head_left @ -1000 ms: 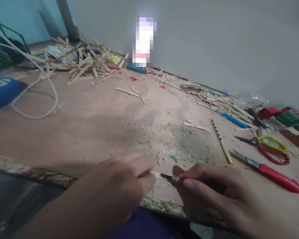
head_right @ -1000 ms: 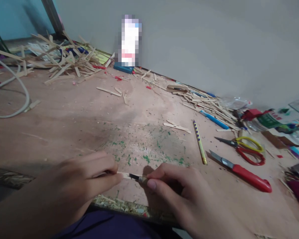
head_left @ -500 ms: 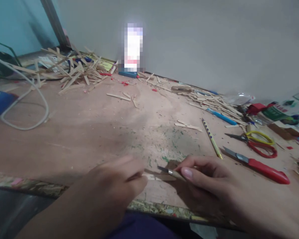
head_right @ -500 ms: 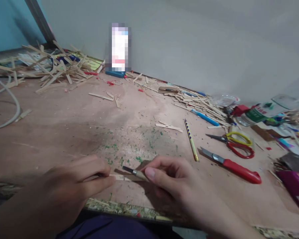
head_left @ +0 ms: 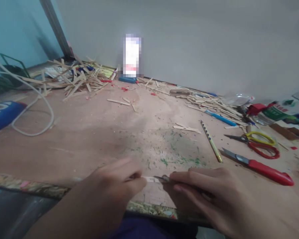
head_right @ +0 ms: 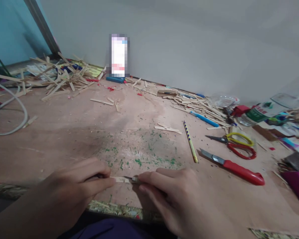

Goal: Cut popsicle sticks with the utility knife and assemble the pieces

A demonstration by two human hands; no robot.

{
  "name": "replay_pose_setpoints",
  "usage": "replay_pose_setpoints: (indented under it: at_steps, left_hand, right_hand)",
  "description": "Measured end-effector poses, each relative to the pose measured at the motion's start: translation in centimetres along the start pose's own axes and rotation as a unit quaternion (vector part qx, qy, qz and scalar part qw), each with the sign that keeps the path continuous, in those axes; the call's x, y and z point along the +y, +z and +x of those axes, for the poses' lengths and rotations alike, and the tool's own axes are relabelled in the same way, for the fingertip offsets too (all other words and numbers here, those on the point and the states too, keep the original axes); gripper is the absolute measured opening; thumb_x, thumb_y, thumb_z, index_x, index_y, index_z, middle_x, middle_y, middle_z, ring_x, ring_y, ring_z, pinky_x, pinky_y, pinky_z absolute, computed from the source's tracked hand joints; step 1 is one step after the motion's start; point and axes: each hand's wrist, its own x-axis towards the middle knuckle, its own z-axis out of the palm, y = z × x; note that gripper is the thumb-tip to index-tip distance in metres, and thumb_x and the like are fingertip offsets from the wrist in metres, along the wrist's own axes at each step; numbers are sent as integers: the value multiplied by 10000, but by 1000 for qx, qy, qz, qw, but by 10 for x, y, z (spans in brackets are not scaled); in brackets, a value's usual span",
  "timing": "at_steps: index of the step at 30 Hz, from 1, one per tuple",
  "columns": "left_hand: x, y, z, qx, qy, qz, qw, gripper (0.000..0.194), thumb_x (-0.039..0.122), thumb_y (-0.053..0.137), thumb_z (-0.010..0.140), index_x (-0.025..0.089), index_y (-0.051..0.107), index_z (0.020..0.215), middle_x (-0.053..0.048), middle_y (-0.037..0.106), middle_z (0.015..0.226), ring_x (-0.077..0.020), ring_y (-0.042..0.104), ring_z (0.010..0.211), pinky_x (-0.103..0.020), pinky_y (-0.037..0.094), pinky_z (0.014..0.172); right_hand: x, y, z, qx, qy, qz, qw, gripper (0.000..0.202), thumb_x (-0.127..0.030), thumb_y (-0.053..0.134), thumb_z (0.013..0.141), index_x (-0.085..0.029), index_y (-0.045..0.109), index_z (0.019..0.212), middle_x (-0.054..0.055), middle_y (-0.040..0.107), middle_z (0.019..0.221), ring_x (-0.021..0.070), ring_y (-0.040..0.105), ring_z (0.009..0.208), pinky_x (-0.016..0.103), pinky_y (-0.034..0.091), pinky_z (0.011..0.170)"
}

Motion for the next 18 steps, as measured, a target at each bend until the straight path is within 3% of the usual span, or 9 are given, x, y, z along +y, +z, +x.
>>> replay_pose_setpoints:
  at_steps: [7,11,15,18]
  left_hand:
    - [2,-5,4,-8,7,-14,1000,448,-49,403,844,228,695,1038,-32,704,1049,-185,637,910,-266,512,829]
    - [0,-2,6,33,13,-12,999,364,-10,399,933,211,684,978,-40,694,1035,-188,637,911,-287,510,798]
    - [-3,2,6,96,7,-9,995,200,102,533,993,196,709,1006,-54,667,1008,-198,631,934,-309,499,807]
    - [-7,1,7,85,13,-12,996,285,69,477,1001,200,728,1036,-53,670,980,-180,624,877,-293,503,792]
  right_hand:
    - [3,-12,-8,-4,-5,-68,998,235,-294,559,1022,-307,794,1031,11,819,872,174,742,635,264,494,544]
    - [14,-12,-11,51,-10,-50,997,240,-278,552,1022,-324,777,1089,15,807,852,188,740,649,279,513,531]
    - [33,-17,-12,100,-2,-52,994,215,-282,566,1014,-296,781,1014,72,795,901,238,749,794,338,599,696]
    - [55,-24,-6,107,35,-77,991,264,-329,533,1032,-261,788,1019,91,790,1040,246,744,911,350,594,769]
